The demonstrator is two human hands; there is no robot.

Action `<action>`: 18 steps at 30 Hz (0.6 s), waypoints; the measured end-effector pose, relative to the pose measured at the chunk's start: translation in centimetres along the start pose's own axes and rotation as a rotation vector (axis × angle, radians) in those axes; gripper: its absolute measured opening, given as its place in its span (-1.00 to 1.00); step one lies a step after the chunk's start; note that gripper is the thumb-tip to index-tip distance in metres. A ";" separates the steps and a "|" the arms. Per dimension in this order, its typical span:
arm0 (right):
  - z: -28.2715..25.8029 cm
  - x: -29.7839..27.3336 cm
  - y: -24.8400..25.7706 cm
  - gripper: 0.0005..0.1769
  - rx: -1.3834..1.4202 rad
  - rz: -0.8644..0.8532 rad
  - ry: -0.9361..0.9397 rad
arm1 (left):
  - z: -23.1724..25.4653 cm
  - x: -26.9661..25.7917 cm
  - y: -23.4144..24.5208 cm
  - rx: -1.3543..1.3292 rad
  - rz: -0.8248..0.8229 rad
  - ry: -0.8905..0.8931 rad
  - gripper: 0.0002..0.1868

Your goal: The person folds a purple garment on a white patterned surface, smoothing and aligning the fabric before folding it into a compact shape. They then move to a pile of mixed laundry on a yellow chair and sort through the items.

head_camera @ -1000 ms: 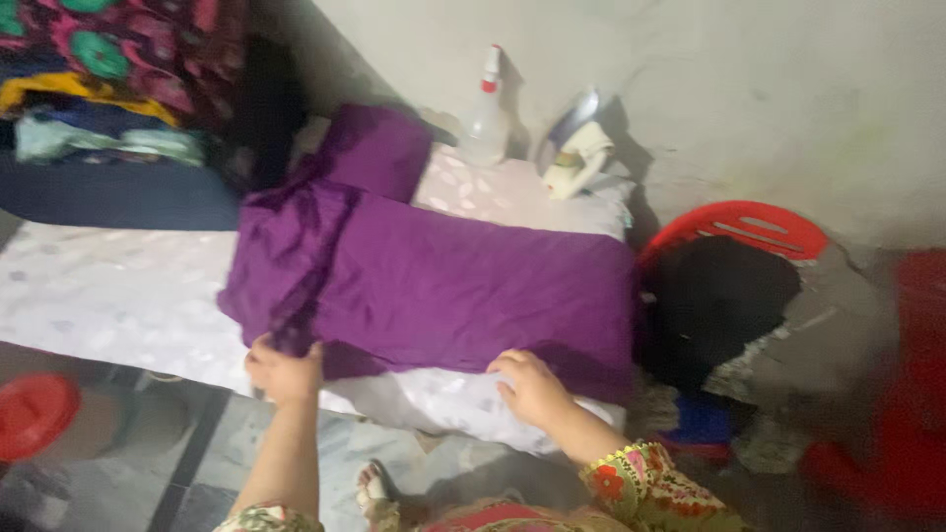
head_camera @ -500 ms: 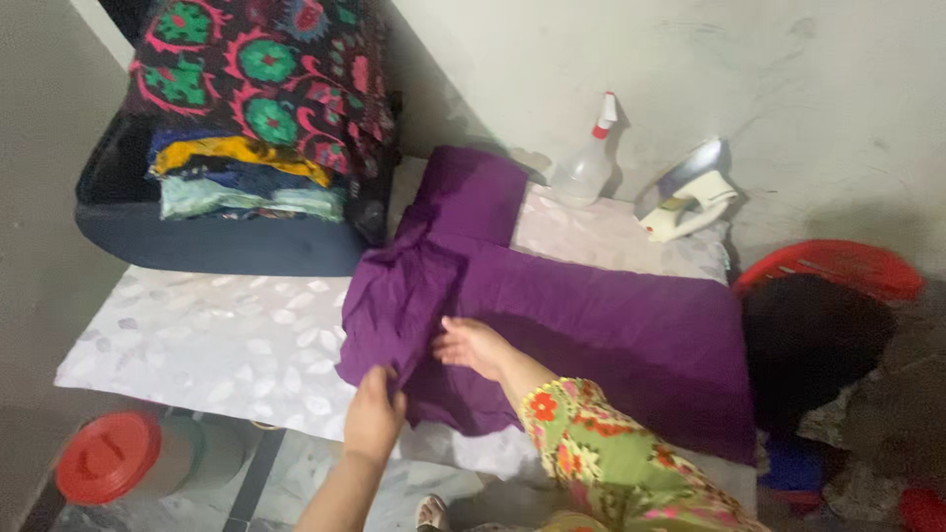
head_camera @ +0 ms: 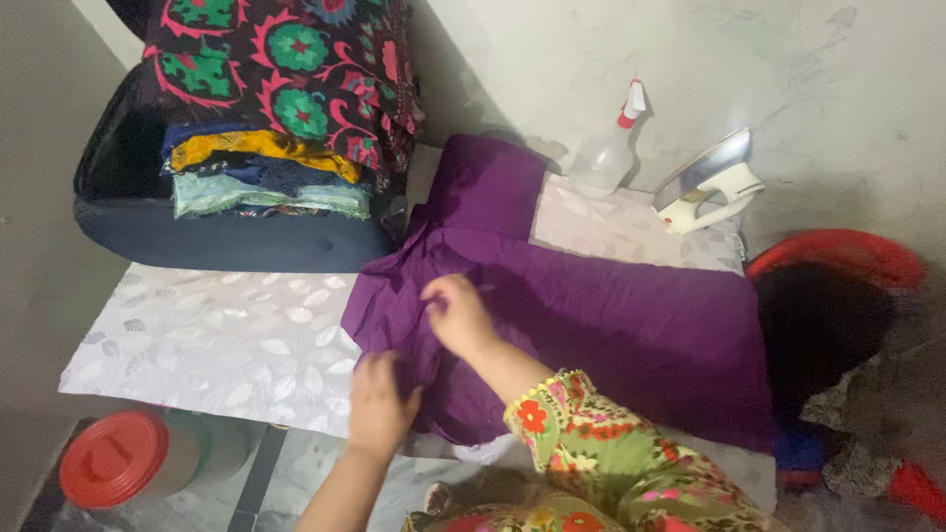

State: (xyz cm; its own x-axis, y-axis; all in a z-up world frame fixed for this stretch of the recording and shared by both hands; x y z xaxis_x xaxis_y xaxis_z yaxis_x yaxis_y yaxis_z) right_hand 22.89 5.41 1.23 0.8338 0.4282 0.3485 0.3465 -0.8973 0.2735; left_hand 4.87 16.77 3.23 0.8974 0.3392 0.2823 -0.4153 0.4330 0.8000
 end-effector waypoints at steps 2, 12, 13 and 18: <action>4.2 0.5 1.4 -0.80 -0.078 0.193 -0.147 | 2.4 2.0 -2.2 0.124 -0.153 -0.200 -0.35; 10.3 2.6 3.7 -0.57 0.242 -0.017 -0.583 | -10.1 -0.4 -3.5 0.109 0.231 0.163 -0.25; 10.1 3.6 3.1 -0.53 0.284 -0.040 -0.607 | -11.5 -2.0 -2.5 0.170 0.369 0.263 -0.12; 10.2 8.2 -1.8 -0.44 0.475 -0.116 -0.818 | -13.3 -7.2 -0.3 -0.549 0.380 0.780 0.01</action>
State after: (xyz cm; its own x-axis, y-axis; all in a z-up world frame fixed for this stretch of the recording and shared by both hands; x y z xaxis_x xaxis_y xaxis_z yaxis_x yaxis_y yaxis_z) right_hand 33.46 9.40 -5.53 0.7633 0.4708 -0.4423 0.4342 -0.8809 -0.1883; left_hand -3.46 25.31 -6.10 0.4272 0.8971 -0.1129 -0.8386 0.4398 0.3213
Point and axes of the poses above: each hand's wrist, its own x-axis towards the middle knuckle, its own y-axis out of the back of the hand, z = x × y, the point moved 4 cm from there along x, towards the middle knuckle, and after that the axes turned 7 degrees about x, right-handed, at the moved point
